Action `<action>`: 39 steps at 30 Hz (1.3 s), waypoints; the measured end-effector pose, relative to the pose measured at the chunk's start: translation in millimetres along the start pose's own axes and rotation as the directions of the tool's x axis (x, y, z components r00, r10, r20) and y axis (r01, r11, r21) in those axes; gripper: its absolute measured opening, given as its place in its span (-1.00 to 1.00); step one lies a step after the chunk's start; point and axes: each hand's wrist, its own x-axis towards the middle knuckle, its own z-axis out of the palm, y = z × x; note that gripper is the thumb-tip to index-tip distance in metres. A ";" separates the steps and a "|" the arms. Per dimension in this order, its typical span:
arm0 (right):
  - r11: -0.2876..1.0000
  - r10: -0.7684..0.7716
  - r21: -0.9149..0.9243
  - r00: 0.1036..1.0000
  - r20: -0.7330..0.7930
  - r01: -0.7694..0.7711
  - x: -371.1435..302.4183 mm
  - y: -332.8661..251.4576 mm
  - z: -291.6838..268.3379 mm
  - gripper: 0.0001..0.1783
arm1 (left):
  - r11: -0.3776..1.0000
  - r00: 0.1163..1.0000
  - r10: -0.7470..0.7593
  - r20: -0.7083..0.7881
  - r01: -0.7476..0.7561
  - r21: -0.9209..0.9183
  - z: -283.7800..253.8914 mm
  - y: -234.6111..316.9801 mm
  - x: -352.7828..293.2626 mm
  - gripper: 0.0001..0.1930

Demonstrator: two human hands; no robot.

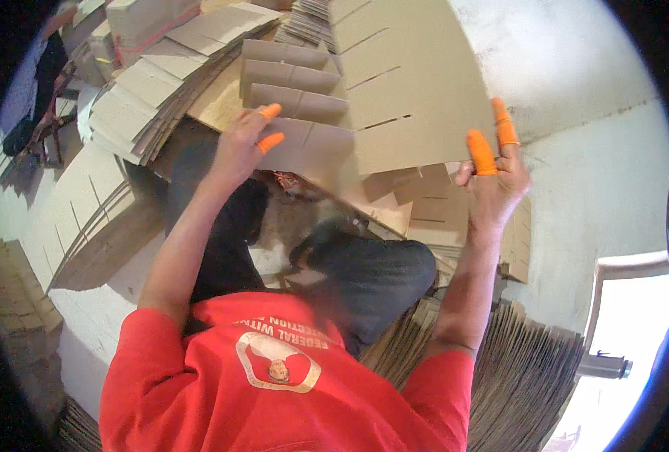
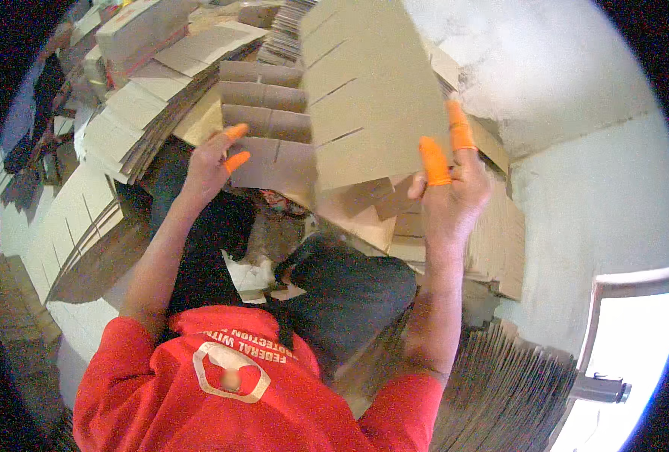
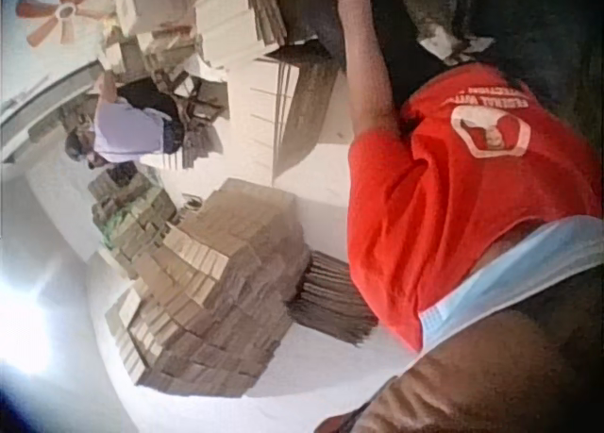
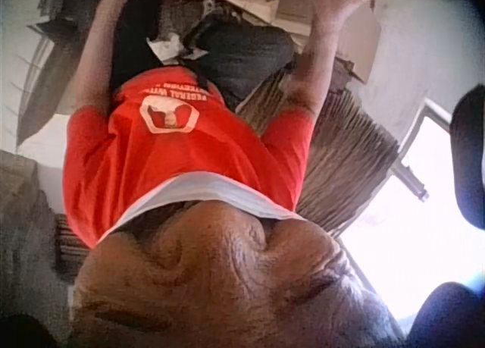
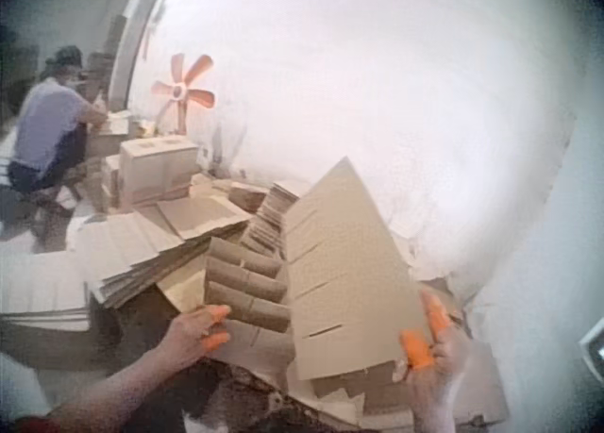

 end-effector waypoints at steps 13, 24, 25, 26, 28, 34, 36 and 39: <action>0.984 0.127 0.099 0.972 0.199 -0.149 13.7 -12.6 75.1 -0.39 | 0.973 0.993 -0.118 -0.005 0.115 -0.201 16.9 -22.6 2.8 -0.84; 0.980 0.113 0.135 0.967 0.228 -0.146 11.1 -2.5 84.6 -0.43 | 0.969 0.990 -0.136 -0.028 0.127 -0.213 17.4 -24.3 7.0 -0.86; 0.980 0.097 0.153 0.974 0.206 -0.130 11.6 2.8 84.0 -0.43 | 0.968 0.991 -0.134 -0.022 0.126 -0.218 17.7 -25.3 7.6 -0.85; 0.979 0.082 0.170 0.980 0.183 -0.113 13.5 10.7 83.4 -0.43 | 0.967 0.991 -0.132 -0.015 0.125 -0.222 17.8 -26.6 8.3 -0.85; 0.984 0.058 0.154 0.980 0.191 -0.089 12.4 16.1 84.4 -0.43 | 0.964 0.990 -0.137 -0.011 0.131 -0.231 18.4 -28.2 8.5 -0.85; 0.986 0.079 0.103 0.922 0.379 -0.127 -1.7 21.7 105.5 -0.44 | 0.944 0.986 -0.167 -0.014 0.156 -0.290 21.0 -27.3 11.1 -0.86; 0.975 0.112 0.123 0.884 0.454 -0.186 -5.6 29.2 115.9 -0.44 | 0.933 0.981 -0.196 0.007 0.189 -0.306 22.0 -27.5 12.7 -0.86; 0.971 0.098 0.152 0.888 0.449 -0.184 -5.5 43.6 126.1 -0.47 | 0.941 0.980 -0.196 0.037 0.199 -0.275 24.0 -29.9 13.0 -0.86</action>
